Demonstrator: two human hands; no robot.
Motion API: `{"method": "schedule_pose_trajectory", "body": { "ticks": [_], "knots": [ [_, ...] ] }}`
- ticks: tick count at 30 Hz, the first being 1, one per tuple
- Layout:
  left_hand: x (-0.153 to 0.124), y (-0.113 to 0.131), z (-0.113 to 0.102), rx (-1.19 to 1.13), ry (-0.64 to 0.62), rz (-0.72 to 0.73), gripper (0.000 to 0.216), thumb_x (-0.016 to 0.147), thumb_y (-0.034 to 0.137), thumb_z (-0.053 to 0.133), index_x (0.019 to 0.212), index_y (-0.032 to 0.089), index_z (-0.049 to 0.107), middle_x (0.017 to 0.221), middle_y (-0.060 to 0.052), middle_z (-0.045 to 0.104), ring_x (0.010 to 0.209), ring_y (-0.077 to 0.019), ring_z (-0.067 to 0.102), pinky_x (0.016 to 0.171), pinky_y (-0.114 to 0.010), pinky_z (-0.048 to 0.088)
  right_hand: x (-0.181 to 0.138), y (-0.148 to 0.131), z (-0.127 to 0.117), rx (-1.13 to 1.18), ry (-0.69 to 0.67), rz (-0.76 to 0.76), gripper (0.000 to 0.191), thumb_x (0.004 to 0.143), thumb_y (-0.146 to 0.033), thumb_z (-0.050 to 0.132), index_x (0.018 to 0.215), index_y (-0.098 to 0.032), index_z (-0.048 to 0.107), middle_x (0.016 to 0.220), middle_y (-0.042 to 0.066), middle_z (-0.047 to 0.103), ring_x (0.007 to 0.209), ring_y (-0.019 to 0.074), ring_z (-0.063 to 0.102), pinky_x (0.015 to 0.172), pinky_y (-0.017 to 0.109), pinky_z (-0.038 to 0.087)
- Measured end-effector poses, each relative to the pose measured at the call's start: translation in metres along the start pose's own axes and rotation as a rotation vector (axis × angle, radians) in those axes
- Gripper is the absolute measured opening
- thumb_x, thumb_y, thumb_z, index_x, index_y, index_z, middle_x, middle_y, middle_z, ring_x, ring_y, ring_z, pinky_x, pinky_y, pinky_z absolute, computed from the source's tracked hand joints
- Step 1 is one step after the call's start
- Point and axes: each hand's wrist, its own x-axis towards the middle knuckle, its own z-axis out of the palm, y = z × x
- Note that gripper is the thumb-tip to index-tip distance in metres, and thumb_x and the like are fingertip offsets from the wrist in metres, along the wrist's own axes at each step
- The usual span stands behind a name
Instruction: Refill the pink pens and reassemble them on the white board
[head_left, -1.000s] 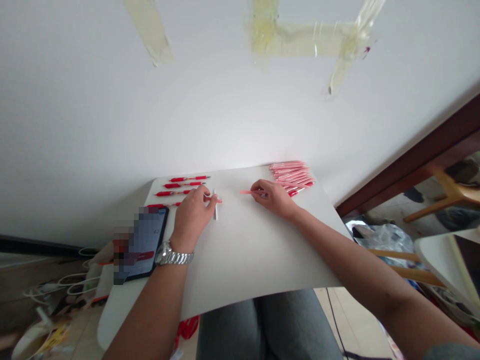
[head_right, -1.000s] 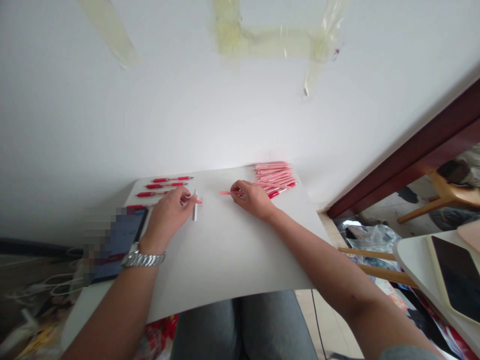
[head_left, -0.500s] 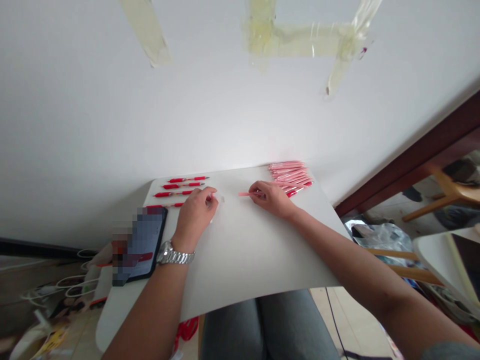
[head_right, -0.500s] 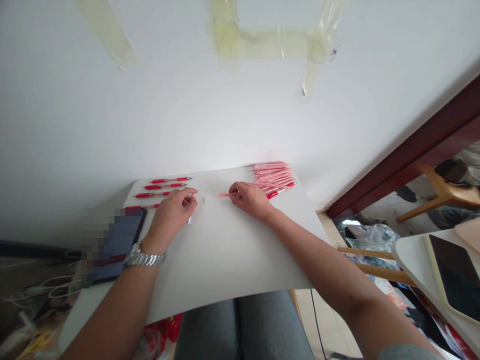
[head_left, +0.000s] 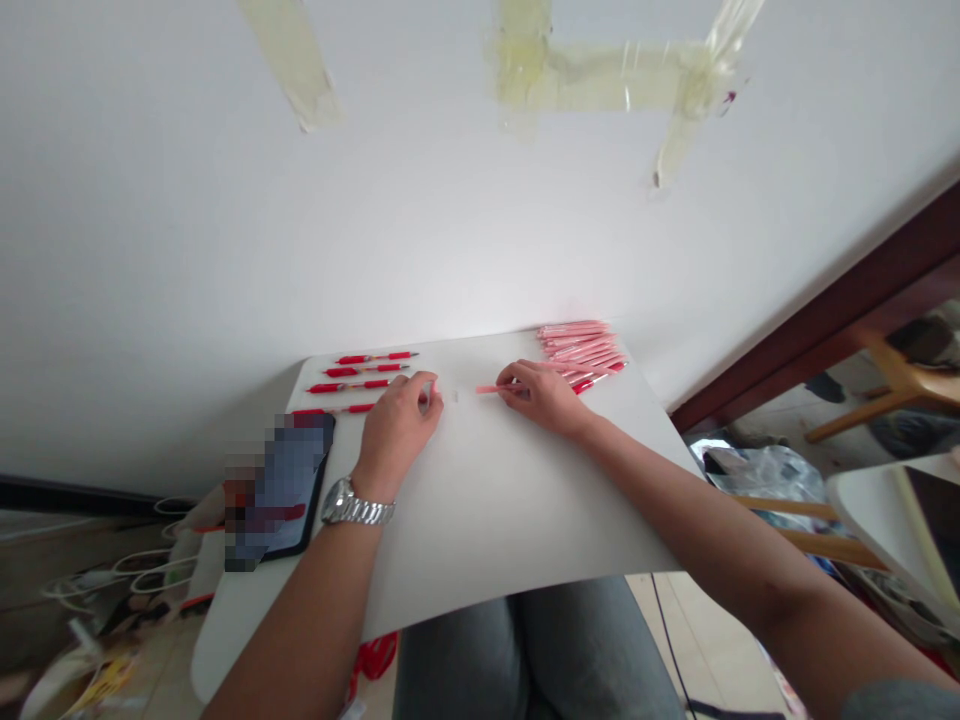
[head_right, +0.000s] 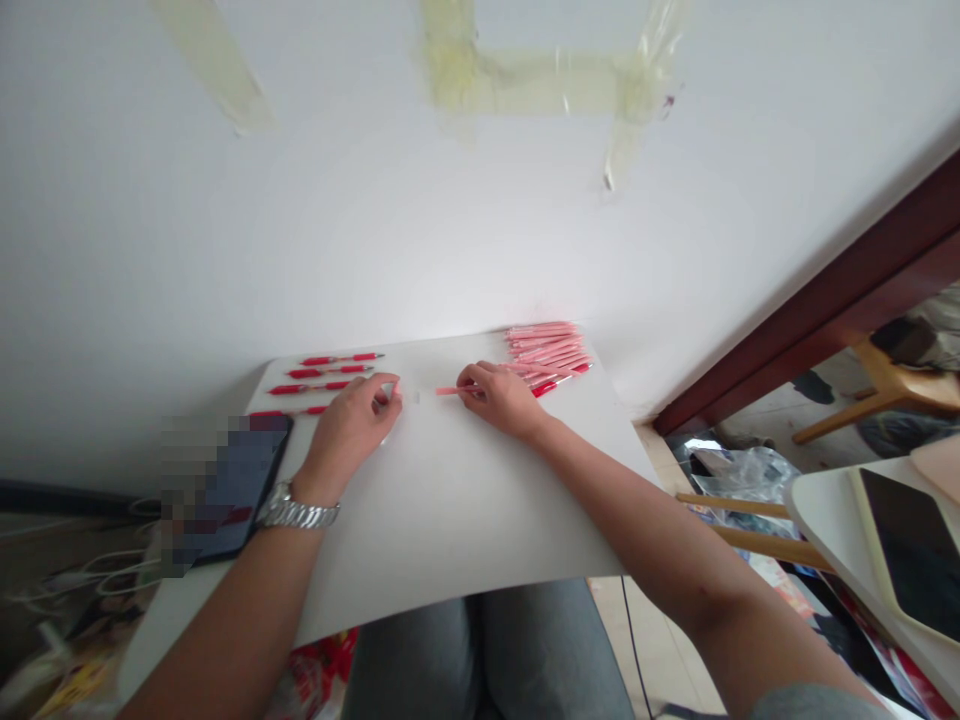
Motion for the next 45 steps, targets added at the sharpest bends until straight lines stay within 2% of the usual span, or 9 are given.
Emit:
{"method": "schedule_pose_trajectory", "body": {
  "ticks": [6, 13, 18, 22, 25, 27, 29, 41, 45],
  "knots": [
    [-0.001, 0.011, 0.006, 0.068, -0.015, 0.013, 0.024, 0.103, 0.04, 0.056, 0.12, 0.028, 0.069, 0.096, -0.004, 0.069, 0.081, -0.022, 0.065, 0.062, -0.031, 0.037, 0.0, 0.0, 0.002, -0.034, -0.012, 0.013, 0.009, 0.096, -0.018, 0.068, 0.104, -0.021, 0.07, 0.104, 0.005, 0.072, 0.083, 0.0152, 0.069, 0.073, 0.026, 0.048],
    [0.0, 0.008, 0.011, 0.01, 0.001, 0.059, 0.027, 0.102, 0.042, 0.061, 0.123, 0.028, 0.068, 0.099, -0.004, 0.07, 0.082, -0.0222, 0.066, 0.063, -0.031, 0.04, 0.0, 0.001, 0.003, -0.058, -0.019, 0.005, 0.008, 0.097, -0.019, 0.067, 0.104, -0.021, 0.07, 0.104, 0.005, 0.072, 0.083, 0.0155, 0.069, 0.073, 0.026, 0.046],
    [0.001, 0.01, 0.012, -0.089, 0.017, 0.062, 0.027, 0.104, 0.038, 0.055, 0.123, 0.026, 0.07, 0.099, -0.005, 0.07, 0.08, -0.0211, 0.066, 0.066, -0.031, 0.045, 0.001, 0.001, 0.004, -0.07, -0.024, 0.007, 0.009, 0.096, -0.018, 0.068, 0.104, -0.021, 0.07, 0.104, 0.005, 0.072, 0.084, 0.016, 0.068, 0.072, 0.026, 0.046],
    [0.003, 0.011, 0.011, -0.175, 0.022, 0.065, 0.027, 0.103, 0.033, 0.055, 0.122, 0.024, 0.071, 0.1, -0.005, 0.067, 0.078, -0.0192, 0.063, 0.073, -0.032, 0.05, 0.002, 0.0, 0.004, -0.091, -0.032, -0.006, 0.009, 0.096, -0.018, 0.068, 0.105, -0.021, 0.071, 0.104, 0.006, 0.072, 0.084, 0.0159, 0.067, 0.072, 0.026, 0.045],
    [0.004, 0.009, 0.014, -0.225, 0.016, 0.142, 0.027, 0.099, 0.03, 0.06, 0.123, 0.024, 0.072, 0.104, -0.006, 0.064, 0.091, -0.0221, 0.065, 0.089, -0.036, 0.053, 0.002, -0.001, 0.004, -0.088, -0.028, -0.022, 0.009, 0.096, -0.017, 0.068, 0.105, -0.02, 0.071, 0.104, 0.006, 0.071, 0.084, 0.0161, 0.067, 0.073, 0.026, 0.045],
    [0.005, 0.008, 0.016, -0.234, -0.002, 0.211, 0.03, 0.097, 0.029, 0.064, 0.125, 0.025, 0.073, 0.104, -0.006, 0.062, 0.102, -0.0247, 0.063, 0.101, -0.04, 0.052, 0.002, -0.002, 0.003, -0.082, -0.024, -0.026, 0.009, 0.096, -0.016, 0.068, 0.104, -0.019, 0.07, 0.104, 0.006, 0.071, 0.084, 0.0158, 0.067, 0.073, 0.026, 0.045],
    [0.006, 0.007, 0.018, -0.222, -0.015, 0.251, 0.031, 0.095, 0.028, 0.067, 0.126, 0.026, 0.073, 0.102, -0.006, 0.06, 0.105, -0.026, 0.062, 0.106, -0.043, 0.05, 0.002, -0.002, 0.003, -0.083, -0.019, -0.025, 0.009, 0.096, -0.016, 0.068, 0.104, -0.019, 0.07, 0.103, 0.006, 0.071, 0.083, 0.0156, 0.067, 0.072, 0.026, 0.045],
    [0.009, 0.009, 0.021, -0.229, -0.066, 0.227, 0.019, 0.092, 0.026, 0.07, 0.109, 0.028, 0.078, 0.1, -0.006, 0.055, 0.096, -0.025, 0.058, 0.105, -0.045, 0.051, 0.002, 0.0, 0.0, -0.071, 0.003, 0.006, 0.005, 0.097, -0.02, 0.069, 0.102, -0.021, 0.07, 0.1, 0.004, 0.071, 0.081, 0.0151, 0.067, 0.071, 0.025, 0.045],
    [0.009, 0.008, 0.021, -0.242, -0.076, 0.22, 0.019, 0.092, 0.026, 0.07, 0.11, 0.028, 0.077, 0.101, -0.006, 0.056, 0.096, -0.0247, 0.058, 0.105, -0.046, 0.052, 0.002, 0.0, 0.0, -0.053, 0.002, 0.017, 0.004, 0.097, -0.02, 0.069, 0.101, -0.021, 0.07, 0.101, 0.004, 0.071, 0.08, 0.0147, 0.067, 0.072, 0.025, 0.046]
  ]
}}
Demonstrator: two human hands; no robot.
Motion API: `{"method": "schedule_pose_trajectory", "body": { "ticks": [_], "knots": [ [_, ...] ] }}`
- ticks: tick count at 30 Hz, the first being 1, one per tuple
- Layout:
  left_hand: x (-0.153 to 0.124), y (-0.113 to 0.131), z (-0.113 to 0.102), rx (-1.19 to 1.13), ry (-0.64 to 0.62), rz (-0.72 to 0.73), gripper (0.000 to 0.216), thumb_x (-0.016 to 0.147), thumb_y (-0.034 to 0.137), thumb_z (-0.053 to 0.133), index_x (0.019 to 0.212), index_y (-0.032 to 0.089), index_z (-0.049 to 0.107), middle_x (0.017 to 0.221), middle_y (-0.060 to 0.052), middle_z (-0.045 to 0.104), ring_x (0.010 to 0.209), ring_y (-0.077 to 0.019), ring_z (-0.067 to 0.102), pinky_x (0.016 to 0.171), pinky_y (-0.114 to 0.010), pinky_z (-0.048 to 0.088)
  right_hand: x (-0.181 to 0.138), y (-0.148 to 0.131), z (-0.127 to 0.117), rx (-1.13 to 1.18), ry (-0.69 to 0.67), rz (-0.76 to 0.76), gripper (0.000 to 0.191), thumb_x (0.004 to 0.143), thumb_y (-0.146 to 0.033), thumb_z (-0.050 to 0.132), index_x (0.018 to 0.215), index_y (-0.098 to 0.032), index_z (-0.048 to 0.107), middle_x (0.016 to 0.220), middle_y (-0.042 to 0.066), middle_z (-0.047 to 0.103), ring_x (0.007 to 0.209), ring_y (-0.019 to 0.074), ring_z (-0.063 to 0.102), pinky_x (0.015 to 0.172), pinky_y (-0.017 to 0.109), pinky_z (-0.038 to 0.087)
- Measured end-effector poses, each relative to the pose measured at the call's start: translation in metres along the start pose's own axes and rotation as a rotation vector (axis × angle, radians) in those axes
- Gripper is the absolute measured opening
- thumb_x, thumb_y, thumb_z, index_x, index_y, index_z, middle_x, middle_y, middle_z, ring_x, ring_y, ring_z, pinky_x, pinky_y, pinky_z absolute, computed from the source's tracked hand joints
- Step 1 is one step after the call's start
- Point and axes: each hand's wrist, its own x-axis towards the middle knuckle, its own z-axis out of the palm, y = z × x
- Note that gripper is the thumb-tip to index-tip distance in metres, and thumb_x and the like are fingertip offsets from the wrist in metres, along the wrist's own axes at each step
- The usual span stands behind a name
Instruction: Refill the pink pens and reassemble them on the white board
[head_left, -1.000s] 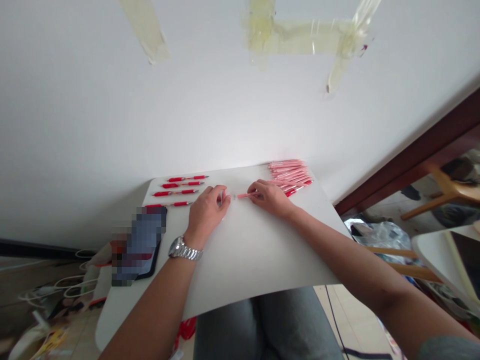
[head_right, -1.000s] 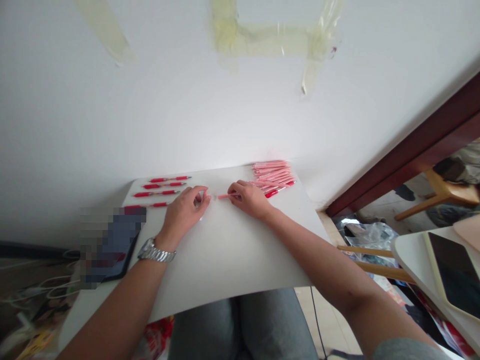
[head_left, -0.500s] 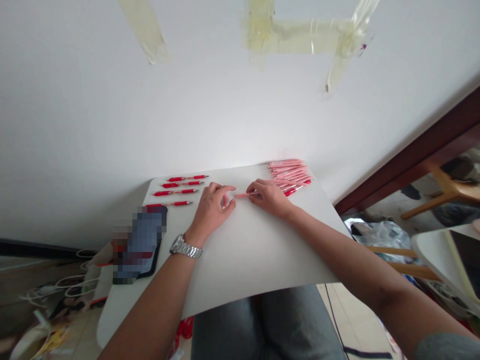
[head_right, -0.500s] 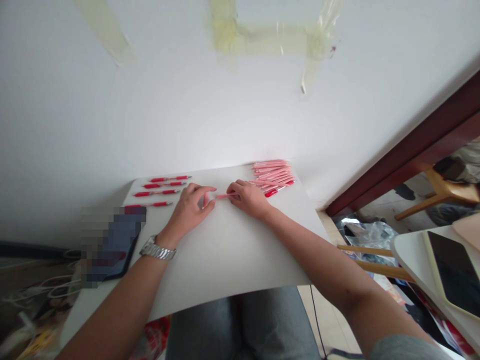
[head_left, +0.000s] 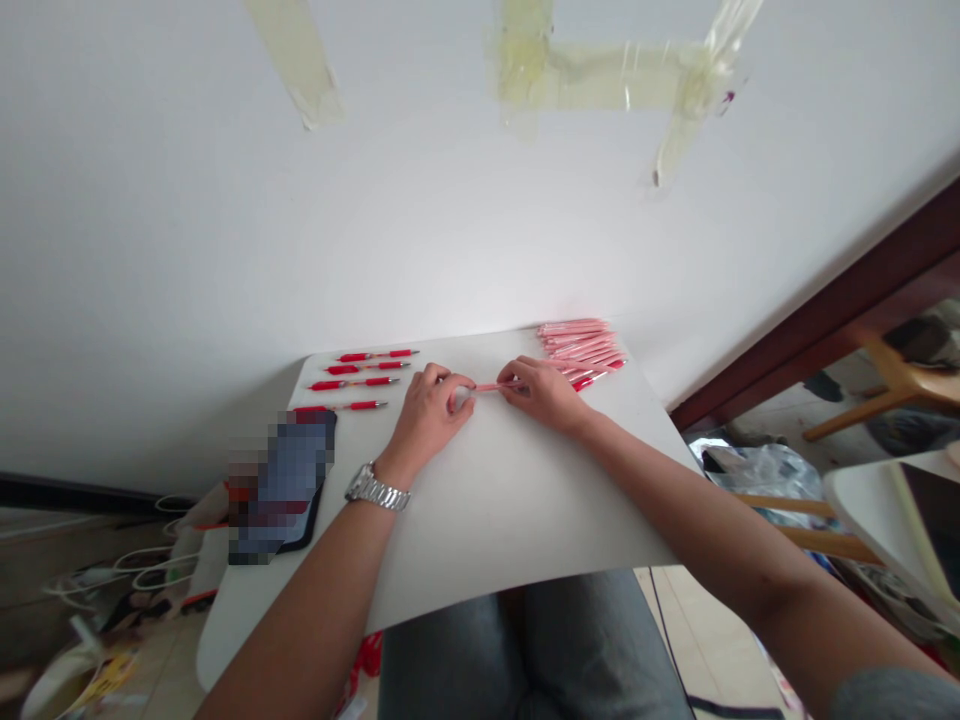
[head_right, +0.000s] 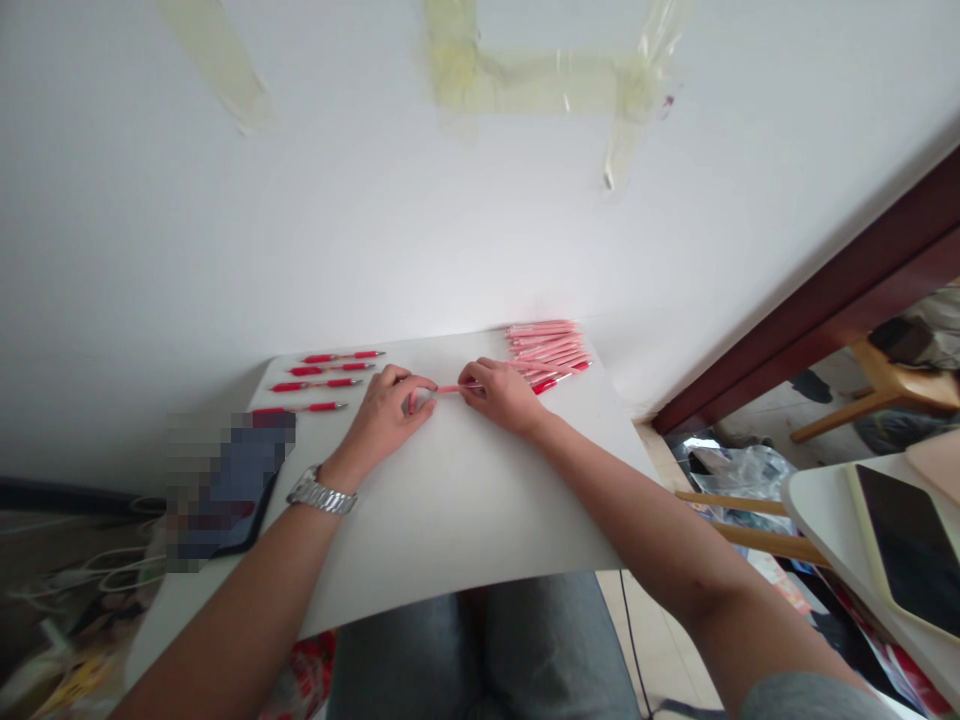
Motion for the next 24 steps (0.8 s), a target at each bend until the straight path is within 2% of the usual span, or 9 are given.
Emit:
{"method": "schedule_pose_trajectory", "body": {
  "ticks": [18, 24],
  "knots": [
    [0.0, -0.003, 0.002, -0.005, 0.027, -0.007, 0.016, 0.094, 0.026, 0.069, 0.107, 0.026, 0.077, 0.107, -0.007, 0.058, 0.102, -0.0255, 0.059, 0.107, -0.045, 0.051, 0.0, 0.004, -0.002, 0.01, 0.039, -0.019, 0.005, 0.097, -0.021, 0.067, 0.101, -0.022, 0.07, 0.099, 0.003, 0.071, 0.079, 0.0148, 0.066, 0.073, 0.026, 0.047],
    [0.002, -0.01, -0.01, 0.006, 0.156, 0.04, 0.015, 0.096, 0.024, 0.066, 0.108, 0.023, 0.075, 0.11, -0.007, 0.058, 0.107, -0.0249, 0.062, 0.107, -0.042, 0.051, 0.0, 0.006, -0.002, 0.028, 0.039, -0.021, 0.005, 0.097, -0.021, 0.067, 0.102, -0.021, 0.07, 0.099, 0.004, 0.07, 0.08, 0.0154, 0.067, 0.074, 0.026, 0.049]
  ]
}}
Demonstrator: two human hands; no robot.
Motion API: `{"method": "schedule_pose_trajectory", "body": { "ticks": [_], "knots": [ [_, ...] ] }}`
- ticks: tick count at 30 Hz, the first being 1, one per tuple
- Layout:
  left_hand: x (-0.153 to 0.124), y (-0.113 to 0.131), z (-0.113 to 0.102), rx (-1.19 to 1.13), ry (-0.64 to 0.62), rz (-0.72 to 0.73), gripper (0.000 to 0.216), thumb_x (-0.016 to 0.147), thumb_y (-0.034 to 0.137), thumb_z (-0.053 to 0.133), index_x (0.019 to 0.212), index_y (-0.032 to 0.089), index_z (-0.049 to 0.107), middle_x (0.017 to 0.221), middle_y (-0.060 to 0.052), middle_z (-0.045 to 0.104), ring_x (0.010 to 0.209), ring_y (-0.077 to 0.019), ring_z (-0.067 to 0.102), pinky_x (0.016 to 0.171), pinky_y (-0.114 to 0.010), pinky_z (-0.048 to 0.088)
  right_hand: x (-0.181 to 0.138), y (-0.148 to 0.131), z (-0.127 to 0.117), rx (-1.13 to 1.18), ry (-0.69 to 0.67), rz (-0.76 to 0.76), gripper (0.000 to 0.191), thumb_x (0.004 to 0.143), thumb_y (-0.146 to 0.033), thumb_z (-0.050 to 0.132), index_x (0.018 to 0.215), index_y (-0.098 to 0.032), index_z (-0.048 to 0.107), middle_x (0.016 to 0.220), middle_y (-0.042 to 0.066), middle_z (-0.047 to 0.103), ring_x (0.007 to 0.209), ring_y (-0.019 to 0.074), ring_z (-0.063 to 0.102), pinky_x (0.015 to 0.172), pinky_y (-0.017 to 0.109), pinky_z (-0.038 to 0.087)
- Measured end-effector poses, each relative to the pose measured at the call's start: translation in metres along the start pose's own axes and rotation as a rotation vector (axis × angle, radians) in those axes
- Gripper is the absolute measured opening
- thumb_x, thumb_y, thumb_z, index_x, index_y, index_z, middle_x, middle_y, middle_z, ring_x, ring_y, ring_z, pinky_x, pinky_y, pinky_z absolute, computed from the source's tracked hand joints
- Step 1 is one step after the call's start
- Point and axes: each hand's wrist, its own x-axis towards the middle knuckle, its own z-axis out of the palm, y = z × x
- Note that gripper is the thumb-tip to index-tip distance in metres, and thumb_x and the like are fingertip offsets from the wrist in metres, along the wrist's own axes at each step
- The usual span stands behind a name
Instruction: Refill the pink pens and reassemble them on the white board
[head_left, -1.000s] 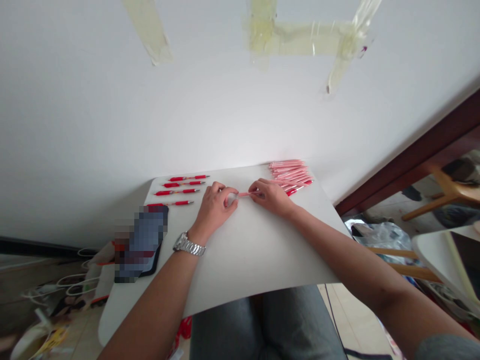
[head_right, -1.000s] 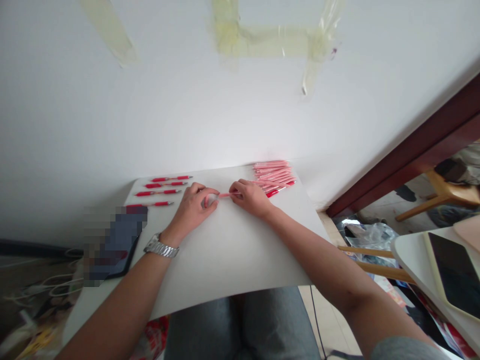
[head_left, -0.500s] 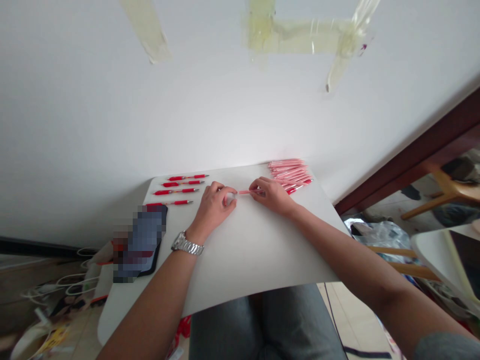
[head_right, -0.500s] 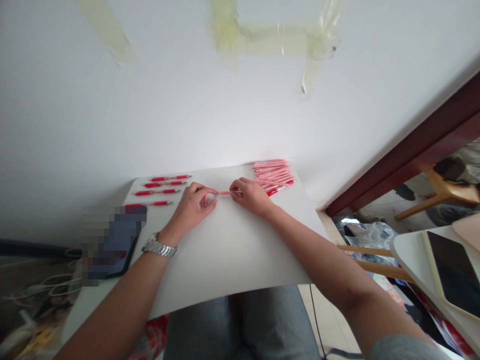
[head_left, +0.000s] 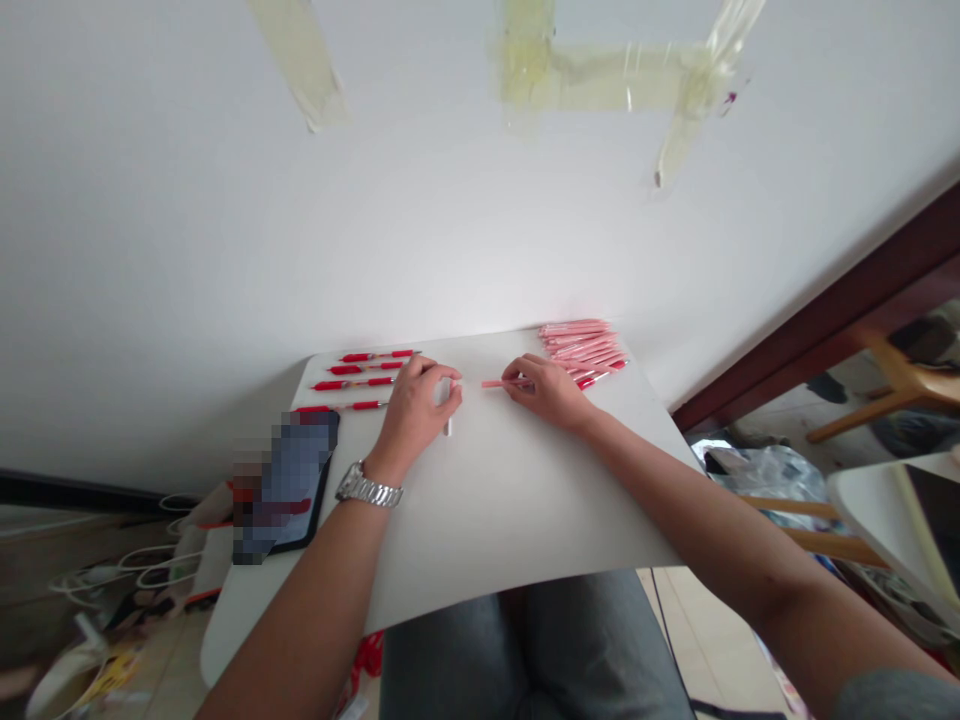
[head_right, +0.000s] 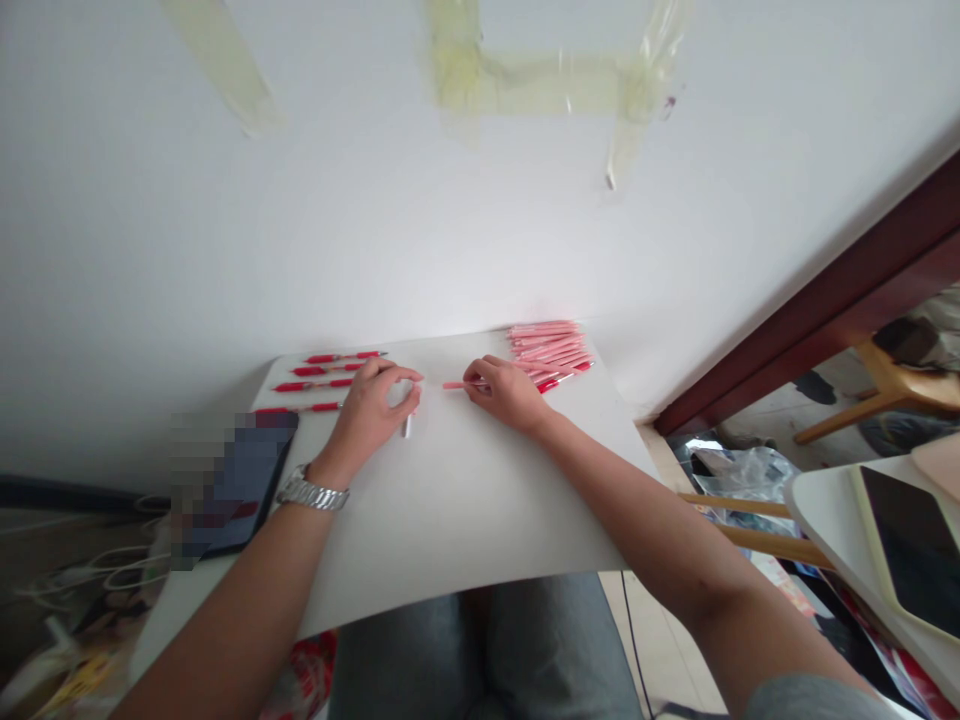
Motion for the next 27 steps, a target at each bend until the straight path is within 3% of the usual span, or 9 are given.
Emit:
{"method": "schedule_pose_trajectory", "body": {
  "ticks": [7, 13, 19, 27],
  "knots": [
    [-0.002, -0.016, -0.006, 0.096, 0.018, -0.13, 0.013, 0.094, 0.024, 0.067, 0.103, 0.021, 0.074, 0.111, -0.009, 0.059, 0.112, -0.0284, 0.062, 0.109, -0.045, 0.051, -0.001, 0.001, -0.001, -0.008, 0.009, 0.002, 0.006, 0.097, -0.02, 0.067, 0.102, -0.021, 0.07, 0.1, 0.004, 0.071, 0.083, 0.0162, 0.068, 0.078, 0.028, 0.05],
    [-0.005, -0.018, -0.003, 0.074, -0.011, -0.13, 0.017, 0.093, 0.026, 0.068, 0.108, 0.022, 0.075, 0.112, -0.009, 0.059, 0.11, -0.028, 0.064, 0.106, -0.044, 0.053, 0.0, 0.003, -0.002, -0.021, 0.02, 0.0, 0.008, 0.097, -0.019, 0.068, 0.104, -0.021, 0.071, 0.102, 0.005, 0.072, 0.085, 0.0168, 0.069, 0.078, 0.028, 0.051],
    [-0.003, -0.013, -0.004, 0.046, 0.038, -0.175, 0.022, 0.092, 0.022, 0.065, 0.112, 0.022, 0.074, 0.112, -0.008, 0.06, 0.095, -0.0246, 0.064, 0.096, -0.043, 0.055, 0.0, 0.005, -0.001, -0.002, 0.031, -0.036, 0.008, 0.1, -0.022, 0.067, 0.106, -0.021, 0.072, 0.104, 0.006, 0.071, 0.087, 0.0176, 0.071, 0.081, 0.03, 0.055],
    [-0.002, 0.002, 0.0, -0.018, 0.066, -0.075, 0.017, 0.098, 0.025, 0.063, 0.111, 0.023, 0.074, 0.108, -0.007, 0.06, 0.096, -0.0235, 0.063, 0.093, -0.04, 0.055, 0.0, 0.004, -0.004, 0.001, 0.045, -0.098, 0.008, 0.101, -0.021, 0.066, 0.106, -0.022, 0.073, 0.102, 0.006, 0.072, 0.085, 0.0179, 0.07, 0.078, 0.031, 0.054]
  ]
}}
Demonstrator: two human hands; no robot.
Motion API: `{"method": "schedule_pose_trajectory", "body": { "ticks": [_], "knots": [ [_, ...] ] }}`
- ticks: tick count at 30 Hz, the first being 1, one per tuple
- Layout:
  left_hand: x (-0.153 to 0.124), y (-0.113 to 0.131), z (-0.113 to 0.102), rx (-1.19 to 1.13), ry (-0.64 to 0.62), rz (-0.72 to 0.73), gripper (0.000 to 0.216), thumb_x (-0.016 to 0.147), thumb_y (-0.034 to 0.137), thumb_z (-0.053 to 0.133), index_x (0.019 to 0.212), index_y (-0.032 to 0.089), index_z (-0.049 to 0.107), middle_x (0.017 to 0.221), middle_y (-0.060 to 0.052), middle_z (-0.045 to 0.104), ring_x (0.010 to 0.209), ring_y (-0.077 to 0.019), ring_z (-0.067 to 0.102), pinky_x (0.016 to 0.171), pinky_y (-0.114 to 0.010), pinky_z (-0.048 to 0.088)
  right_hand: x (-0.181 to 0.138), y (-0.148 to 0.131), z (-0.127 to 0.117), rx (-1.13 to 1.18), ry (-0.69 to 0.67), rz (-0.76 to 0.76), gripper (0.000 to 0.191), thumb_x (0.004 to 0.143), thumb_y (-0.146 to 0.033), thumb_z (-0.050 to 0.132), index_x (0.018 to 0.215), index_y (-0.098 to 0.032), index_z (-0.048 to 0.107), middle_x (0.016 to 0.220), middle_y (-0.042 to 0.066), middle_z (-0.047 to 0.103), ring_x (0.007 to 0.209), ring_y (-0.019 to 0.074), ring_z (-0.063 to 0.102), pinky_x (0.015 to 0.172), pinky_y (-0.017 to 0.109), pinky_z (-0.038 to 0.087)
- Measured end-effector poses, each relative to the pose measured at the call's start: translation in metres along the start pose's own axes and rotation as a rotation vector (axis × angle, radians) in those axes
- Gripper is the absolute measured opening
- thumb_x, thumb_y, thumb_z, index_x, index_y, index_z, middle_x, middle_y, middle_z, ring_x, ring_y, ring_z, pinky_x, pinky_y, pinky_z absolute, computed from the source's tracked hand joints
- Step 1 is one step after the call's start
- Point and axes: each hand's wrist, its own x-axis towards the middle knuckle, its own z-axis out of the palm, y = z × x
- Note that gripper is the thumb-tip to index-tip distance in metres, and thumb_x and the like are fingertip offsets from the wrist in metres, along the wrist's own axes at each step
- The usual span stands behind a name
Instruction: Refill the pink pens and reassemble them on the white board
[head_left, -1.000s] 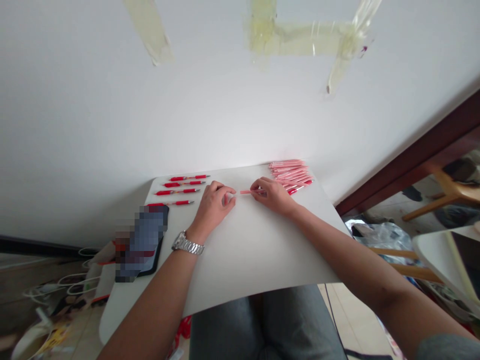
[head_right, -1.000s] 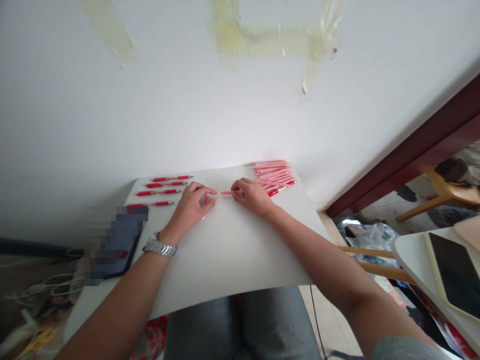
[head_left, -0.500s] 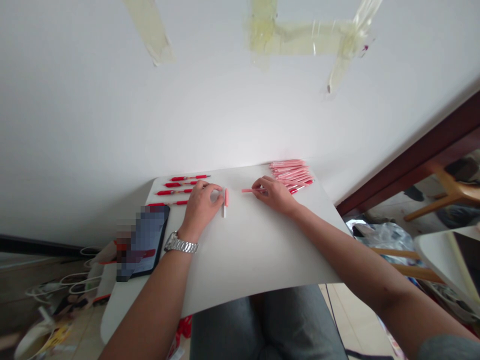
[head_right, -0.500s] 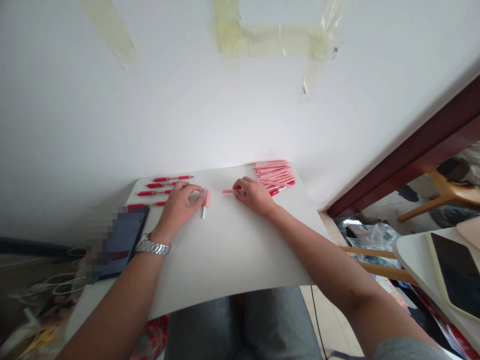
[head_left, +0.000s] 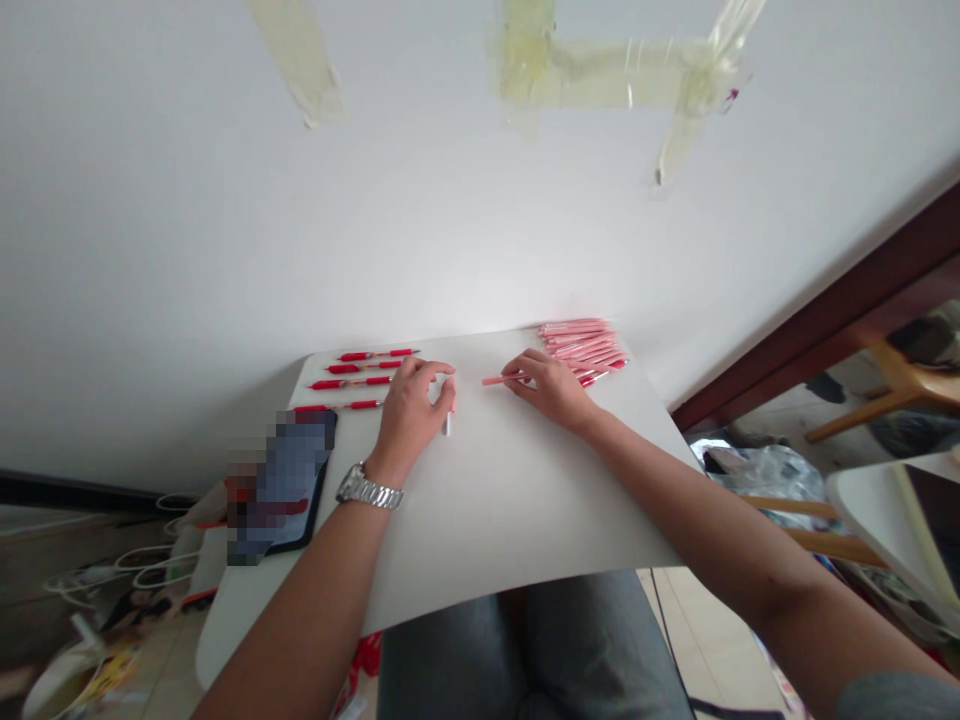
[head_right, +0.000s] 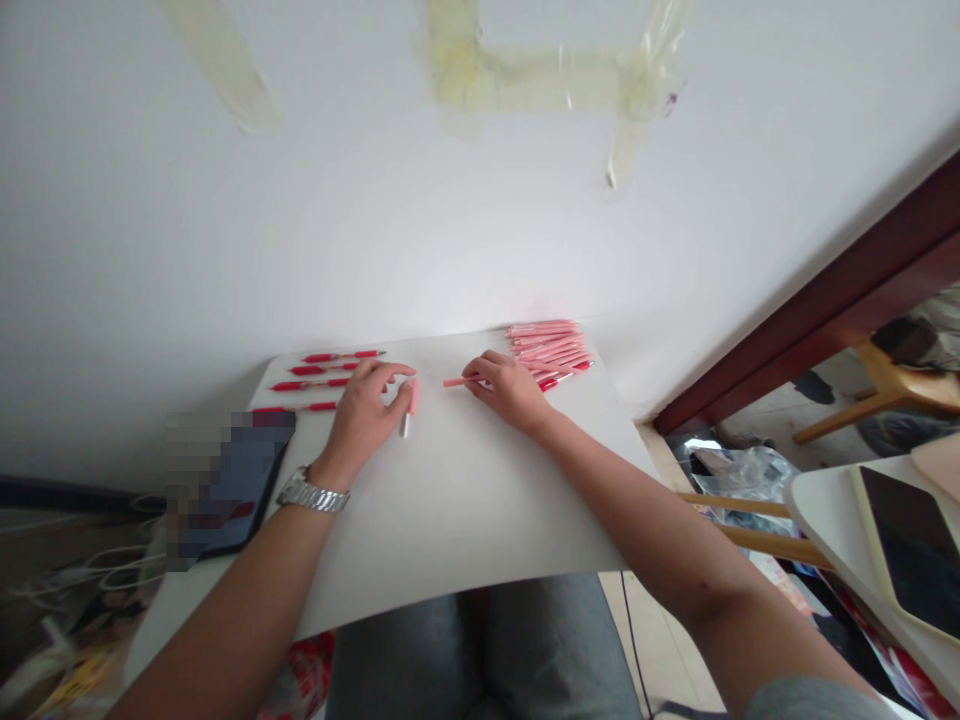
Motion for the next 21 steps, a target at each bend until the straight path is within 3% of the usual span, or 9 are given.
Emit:
{"method": "schedule_pose_trajectory", "body": {
  "ticks": [6, 21],
  "knots": [
    [-0.002, 0.009, 0.009, 0.027, -0.066, 0.121, 0.02, 0.096, 0.025, 0.071, 0.115, 0.025, 0.075, 0.108, -0.006, 0.058, 0.102, -0.0253, 0.06, 0.103, -0.044, 0.052, 0.002, -0.001, 0.001, 0.034, 0.037, -0.031, 0.007, 0.098, -0.018, 0.069, 0.104, -0.021, 0.073, 0.099, 0.005, 0.073, 0.082, 0.0167, 0.067, 0.075, 0.029, 0.052],
    [-0.003, -0.001, 0.011, 0.045, -0.074, 0.091, 0.02, 0.093, 0.025, 0.073, 0.113, 0.026, 0.077, 0.111, -0.007, 0.059, 0.104, -0.0264, 0.058, 0.102, -0.045, 0.052, 0.001, 0.002, 0.005, 0.077, 0.057, 0.012, 0.011, 0.094, -0.015, 0.068, 0.102, -0.02, 0.074, 0.097, 0.005, 0.071, 0.076, 0.0146, 0.063, 0.071, 0.028, 0.052]
  ]
}}
